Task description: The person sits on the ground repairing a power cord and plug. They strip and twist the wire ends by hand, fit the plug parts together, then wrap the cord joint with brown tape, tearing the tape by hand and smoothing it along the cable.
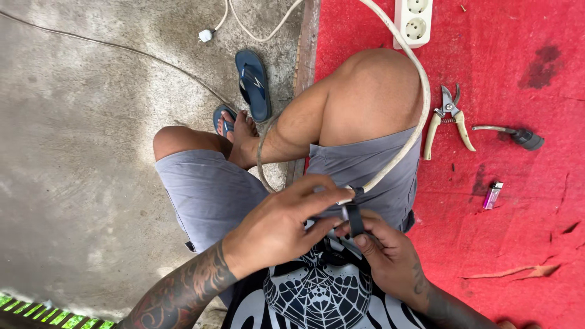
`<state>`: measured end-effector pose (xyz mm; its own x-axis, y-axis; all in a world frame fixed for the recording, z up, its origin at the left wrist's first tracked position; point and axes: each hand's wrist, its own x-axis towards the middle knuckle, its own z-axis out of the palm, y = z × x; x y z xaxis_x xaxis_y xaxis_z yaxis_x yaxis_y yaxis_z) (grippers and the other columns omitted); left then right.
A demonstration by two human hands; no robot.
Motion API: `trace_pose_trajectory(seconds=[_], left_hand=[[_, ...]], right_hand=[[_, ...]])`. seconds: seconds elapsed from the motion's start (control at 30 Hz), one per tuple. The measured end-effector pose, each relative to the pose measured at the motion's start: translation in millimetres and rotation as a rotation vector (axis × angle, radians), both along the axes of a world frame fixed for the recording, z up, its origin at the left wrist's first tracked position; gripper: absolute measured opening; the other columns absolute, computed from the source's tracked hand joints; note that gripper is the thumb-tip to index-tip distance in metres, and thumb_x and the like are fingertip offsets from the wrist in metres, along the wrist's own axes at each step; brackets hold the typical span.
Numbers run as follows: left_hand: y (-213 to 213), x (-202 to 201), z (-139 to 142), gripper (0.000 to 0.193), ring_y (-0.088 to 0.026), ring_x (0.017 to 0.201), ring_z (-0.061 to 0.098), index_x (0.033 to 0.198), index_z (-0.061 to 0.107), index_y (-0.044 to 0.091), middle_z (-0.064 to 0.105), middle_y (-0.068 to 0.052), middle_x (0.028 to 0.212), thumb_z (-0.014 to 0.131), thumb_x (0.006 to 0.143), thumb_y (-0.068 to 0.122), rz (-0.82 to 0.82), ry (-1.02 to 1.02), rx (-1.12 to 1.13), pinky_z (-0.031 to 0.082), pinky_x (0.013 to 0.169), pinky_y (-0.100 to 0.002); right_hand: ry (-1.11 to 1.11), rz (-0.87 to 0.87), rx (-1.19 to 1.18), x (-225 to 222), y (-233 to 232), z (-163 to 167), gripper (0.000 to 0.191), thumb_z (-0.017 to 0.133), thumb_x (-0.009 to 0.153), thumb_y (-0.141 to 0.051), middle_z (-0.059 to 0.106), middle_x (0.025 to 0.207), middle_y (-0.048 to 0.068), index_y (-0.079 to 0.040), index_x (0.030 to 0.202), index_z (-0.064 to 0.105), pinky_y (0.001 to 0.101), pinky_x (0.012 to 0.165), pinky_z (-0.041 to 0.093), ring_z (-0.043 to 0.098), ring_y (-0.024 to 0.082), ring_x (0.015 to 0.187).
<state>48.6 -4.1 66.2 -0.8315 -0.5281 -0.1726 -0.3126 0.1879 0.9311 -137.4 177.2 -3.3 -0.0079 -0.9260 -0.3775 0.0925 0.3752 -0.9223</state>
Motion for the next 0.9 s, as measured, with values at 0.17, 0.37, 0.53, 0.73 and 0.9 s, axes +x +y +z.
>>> trace_pose_trajectory(seconds=[0.17,0.37,0.53,0.73,0.9], left_hand=[[8,-3,-6,0.045,-0.027,0.091,0.075,0.136,0.063,0.011,0.066,-0.011,0.127,0.074,0.092,0.011,-0.024,-0.062,-0.088,0.062,0.076,-0.033],[13,-6,-14,0.042,-0.026,0.095,0.076,0.134,0.067,0.009,0.069,-0.012,0.127,0.067,0.092,0.004,-0.018,-0.048,-0.055,0.063,0.079,-0.032],[13,-6,-16,0.033,-0.027,0.102,0.076,0.129,0.069,0.008,0.071,-0.012,0.123,0.071,0.096,0.010,0.032,0.030,-0.064,0.063,0.085,-0.033],[13,-3,-15,0.033,-0.031,0.107,0.074,0.127,0.066,0.001,0.070,-0.015,0.123,0.070,0.096,0.010,0.056,0.052,-0.118,0.061,0.089,-0.035],[20,-10,-7,0.028,-0.029,0.082,0.072,0.116,0.072,0.002,0.072,-0.012,0.104,0.076,0.092,0.016,0.052,-0.069,-0.303,0.059,0.072,-0.037]], right_hand=[[0.099,0.098,-0.085,-3,1,1,0.032,0.056,0.103,-0.028,0.068,0.128,0.011,-0.002,0.112,0.073,0.0414,0.111,0.043,0.050,0.031,0.140],[0.339,0.095,-0.157,0,4,-4,0.025,0.063,0.099,-0.023,0.076,0.111,0.004,-0.004,0.112,0.073,0.0410,0.109,0.046,0.057,0.032,0.131],[0.425,0.071,-0.196,4,4,-3,0.022,0.069,0.095,-0.016,0.071,0.112,0.008,-0.002,0.111,0.067,0.0383,0.104,0.050,0.060,0.034,0.130],[0.266,0.072,-0.174,1,3,4,0.018,0.066,0.096,-0.012,0.072,0.118,0.015,-0.003,0.111,0.072,0.0402,0.100,0.051,0.063,0.032,0.123],[0.286,0.067,-0.035,0,-2,9,0.023,0.069,0.093,-0.018,0.075,0.110,0.010,-0.002,0.109,0.070,0.0335,0.088,0.058,0.075,0.022,0.101]])
